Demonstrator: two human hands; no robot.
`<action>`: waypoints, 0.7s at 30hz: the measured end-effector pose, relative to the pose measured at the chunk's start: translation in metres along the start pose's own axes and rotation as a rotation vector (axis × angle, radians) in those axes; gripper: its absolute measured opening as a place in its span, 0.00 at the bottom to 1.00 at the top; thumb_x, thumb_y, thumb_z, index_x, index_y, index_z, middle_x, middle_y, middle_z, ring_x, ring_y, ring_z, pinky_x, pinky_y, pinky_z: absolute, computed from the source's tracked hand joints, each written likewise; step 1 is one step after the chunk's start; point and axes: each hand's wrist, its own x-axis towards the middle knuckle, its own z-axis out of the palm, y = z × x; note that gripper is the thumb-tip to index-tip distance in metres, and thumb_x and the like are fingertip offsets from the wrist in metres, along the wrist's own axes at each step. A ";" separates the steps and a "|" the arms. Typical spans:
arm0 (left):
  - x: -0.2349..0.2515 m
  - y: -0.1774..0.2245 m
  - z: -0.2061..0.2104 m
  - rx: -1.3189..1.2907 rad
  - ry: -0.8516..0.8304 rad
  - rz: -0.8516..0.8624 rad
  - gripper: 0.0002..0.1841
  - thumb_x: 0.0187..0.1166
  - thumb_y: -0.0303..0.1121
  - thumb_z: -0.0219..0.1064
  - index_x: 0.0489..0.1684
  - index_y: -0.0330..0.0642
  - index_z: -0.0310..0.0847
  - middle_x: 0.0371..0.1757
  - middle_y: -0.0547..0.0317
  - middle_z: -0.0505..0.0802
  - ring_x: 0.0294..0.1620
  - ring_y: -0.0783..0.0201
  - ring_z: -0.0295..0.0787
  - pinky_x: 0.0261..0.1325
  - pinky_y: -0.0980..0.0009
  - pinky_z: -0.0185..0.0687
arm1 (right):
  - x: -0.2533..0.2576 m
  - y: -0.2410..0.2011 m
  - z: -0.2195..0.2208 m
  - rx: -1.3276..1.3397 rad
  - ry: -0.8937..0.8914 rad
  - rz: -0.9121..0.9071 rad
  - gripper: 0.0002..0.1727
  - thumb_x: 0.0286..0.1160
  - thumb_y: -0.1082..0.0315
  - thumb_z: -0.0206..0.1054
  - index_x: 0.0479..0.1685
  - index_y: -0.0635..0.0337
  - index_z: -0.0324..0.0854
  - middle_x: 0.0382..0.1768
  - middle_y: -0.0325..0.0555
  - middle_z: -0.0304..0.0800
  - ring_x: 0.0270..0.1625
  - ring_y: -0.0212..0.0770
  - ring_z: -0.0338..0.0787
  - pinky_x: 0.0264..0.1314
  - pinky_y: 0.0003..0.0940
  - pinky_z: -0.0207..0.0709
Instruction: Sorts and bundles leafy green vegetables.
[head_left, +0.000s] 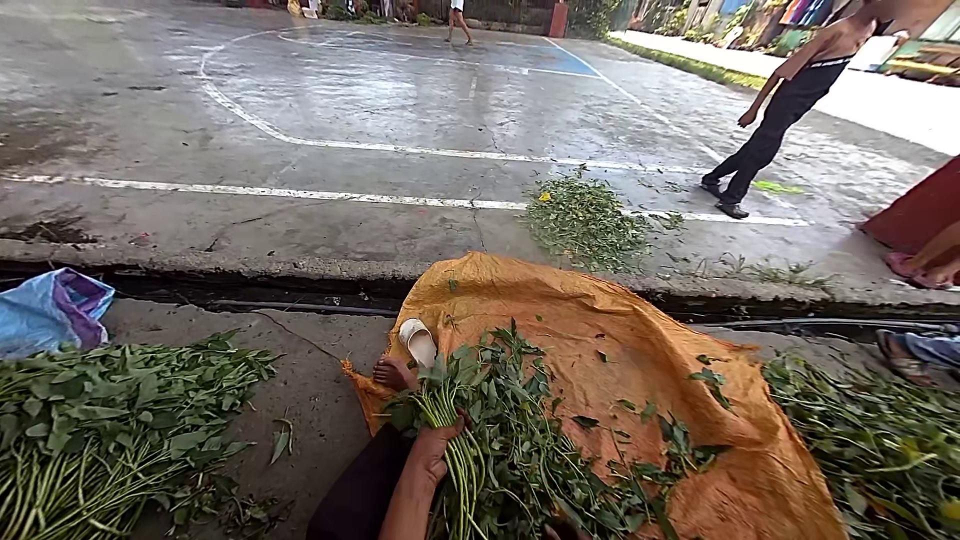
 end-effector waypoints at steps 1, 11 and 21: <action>-0.001 -0.004 0.001 0.032 -0.019 -0.003 0.06 0.82 0.14 0.58 0.46 0.32 0.76 0.31 0.52 0.90 0.31 0.62 0.90 0.38 0.69 0.90 | 0.011 0.011 -0.006 0.018 -0.050 -0.117 0.24 0.81 0.77 0.63 0.74 0.80 0.70 0.67 0.68 0.82 0.60 0.43 0.89 0.65 0.35 0.82; -0.012 0.012 -0.009 0.024 -0.113 -0.032 0.08 0.83 0.13 0.55 0.46 0.35 0.75 0.29 0.55 0.90 0.29 0.63 0.91 0.38 0.68 0.91 | -0.005 -0.022 0.053 -0.562 -0.167 -0.444 0.16 0.84 0.70 0.59 0.47 0.76 0.88 0.34 0.66 0.93 0.42 0.64 0.94 0.53 0.62 0.82; -0.039 0.014 -0.012 -0.082 -0.449 -0.098 0.11 0.70 0.16 0.59 0.42 0.43 0.80 0.29 0.60 0.93 0.28 0.66 0.92 0.38 0.70 0.93 | 0.100 -0.030 0.070 -0.482 -0.391 -0.339 0.30 0.72 0.63 0.73 0.74 0.68 0.79 0.92 0.69 0.46 0.91 0.72 0.52 0.86 0.73 0.47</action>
